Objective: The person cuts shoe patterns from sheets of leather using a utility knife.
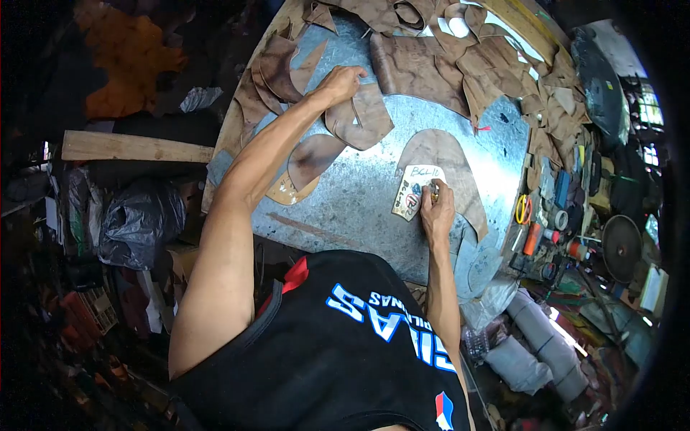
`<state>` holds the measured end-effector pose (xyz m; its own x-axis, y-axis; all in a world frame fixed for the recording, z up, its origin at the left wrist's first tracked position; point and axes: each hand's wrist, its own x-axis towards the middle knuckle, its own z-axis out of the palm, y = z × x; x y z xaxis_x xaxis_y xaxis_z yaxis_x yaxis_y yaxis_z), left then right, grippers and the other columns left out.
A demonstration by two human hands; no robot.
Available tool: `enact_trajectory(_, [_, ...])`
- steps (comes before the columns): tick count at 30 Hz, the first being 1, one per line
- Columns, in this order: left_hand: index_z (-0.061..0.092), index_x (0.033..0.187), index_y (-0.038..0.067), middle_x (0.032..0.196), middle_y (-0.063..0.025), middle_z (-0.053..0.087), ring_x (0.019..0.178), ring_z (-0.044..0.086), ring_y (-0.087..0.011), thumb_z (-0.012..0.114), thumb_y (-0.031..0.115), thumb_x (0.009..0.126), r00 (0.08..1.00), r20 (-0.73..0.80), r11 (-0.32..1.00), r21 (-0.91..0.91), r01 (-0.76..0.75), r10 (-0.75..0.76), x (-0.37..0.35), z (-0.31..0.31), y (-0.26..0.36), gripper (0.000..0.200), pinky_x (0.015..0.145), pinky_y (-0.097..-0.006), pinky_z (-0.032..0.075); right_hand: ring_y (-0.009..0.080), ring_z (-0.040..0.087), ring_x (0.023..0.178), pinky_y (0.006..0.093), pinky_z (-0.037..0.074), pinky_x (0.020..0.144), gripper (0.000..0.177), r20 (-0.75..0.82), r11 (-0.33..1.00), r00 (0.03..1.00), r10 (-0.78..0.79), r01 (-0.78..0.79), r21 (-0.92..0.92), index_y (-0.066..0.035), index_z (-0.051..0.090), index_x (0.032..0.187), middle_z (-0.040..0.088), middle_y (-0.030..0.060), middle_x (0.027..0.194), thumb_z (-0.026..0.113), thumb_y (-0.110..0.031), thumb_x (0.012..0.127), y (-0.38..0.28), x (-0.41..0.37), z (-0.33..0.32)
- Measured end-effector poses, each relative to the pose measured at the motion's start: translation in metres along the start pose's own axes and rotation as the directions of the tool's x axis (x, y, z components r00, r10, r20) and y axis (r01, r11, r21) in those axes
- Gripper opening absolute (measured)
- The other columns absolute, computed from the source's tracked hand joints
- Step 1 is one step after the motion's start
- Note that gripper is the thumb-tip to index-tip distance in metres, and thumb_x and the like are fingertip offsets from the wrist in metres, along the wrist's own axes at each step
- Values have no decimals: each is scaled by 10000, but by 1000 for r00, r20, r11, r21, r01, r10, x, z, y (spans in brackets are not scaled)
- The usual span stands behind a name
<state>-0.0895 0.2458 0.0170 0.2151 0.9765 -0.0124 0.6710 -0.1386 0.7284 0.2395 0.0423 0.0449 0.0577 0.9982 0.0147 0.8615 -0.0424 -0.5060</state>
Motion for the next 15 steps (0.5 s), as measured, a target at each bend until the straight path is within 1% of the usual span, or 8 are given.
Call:
enact_trajectory(2, [619,1190,-11,1011,-181,696,953,678,-315,575,40,830,999,31,1000,11,15,-15,-5,0,3,366,861,-381,521,397,643,867,460,509,736,317,3,1000,1000,17,-17,-2,-70,609,1182,603,216,996,631,-247,919,-1,0,-1])
enact_trajectory(4, [623,1164,-6,1098,-193,664,1012,642,-350,610,67,819,964,-152,955,239,-177,217,-12,5,9,352,905,-410,496,394,645,858,462,509,733,322,2,1000,1000,6,-6,9,-69,608,1184,602,216,995,633,-250,919,-2,0,-1])
enact_trajectory(5, [623,1164,-6,1098,-193,664,1012,642,-350,610,67,819,962,-137,952,235,-199,235,-17,9,12,352,905,-410,496,385,639,888,464,503,753,321,16,999,999,31,-32,37,-61,615,1176,603,216,994,636,-246,914,-2,0,-2])
enact_trajectory(8, [628,1161,31,1141,-206,612,1053,575,-381,683,167,810,902,7,879,225,-422,431,-72,35,65,380,913,-473,469,377,627,933,459,498,780,316,-98,983,992,-77,91,157,-51,624,1159,606,207,993,645,-235,902,39,3,16])
enact_trajectory(9, [633,1177,50,1124,-212,594,1029,558,-386,703,210,812,860,40,840,196,-506,509,-94,54,77,404,897,-482,466,375,621,951,453,497,793,315,-113,994,994,0,12,108,-46,628,1153,607,204,1008,648,-227,896,35,2,7])
enact_trajectory(10, [598,1196,36,1268,-230,556,1154,535,-409,755,294,773,875,215,870,149,-469,435,-116,63,98,520,956,-502,451,374,615,969,447,496,806,314,-130,996,989,70,-62,63,-41,631,1147,608,201,1022,651,-219,890,22,4,-2])
enact_trajectory(12, [521,1338,68,1423,-287,407,1308,410,-462,782,442,743,822,332,849,101,-519,463,-146,80,121,750,1062,-528,376,381,617,983,447,509,817,344,-161,999,986,52,-49,23,-51,605,1199,608,184,1117,637,-189,885,14,6,-13])
enact_trajectory(15, [490,1378,95,1504,-268,310,1374,313,-482,780,478,739,809,345,828,134,-545,476,-168,102,125,800,1110,-551,309,387,626,1000,459,517,831,361,-162,998,985,-55,58,12,-56,594,1216,610,173,1176,628,-170,876,17,4,-14])
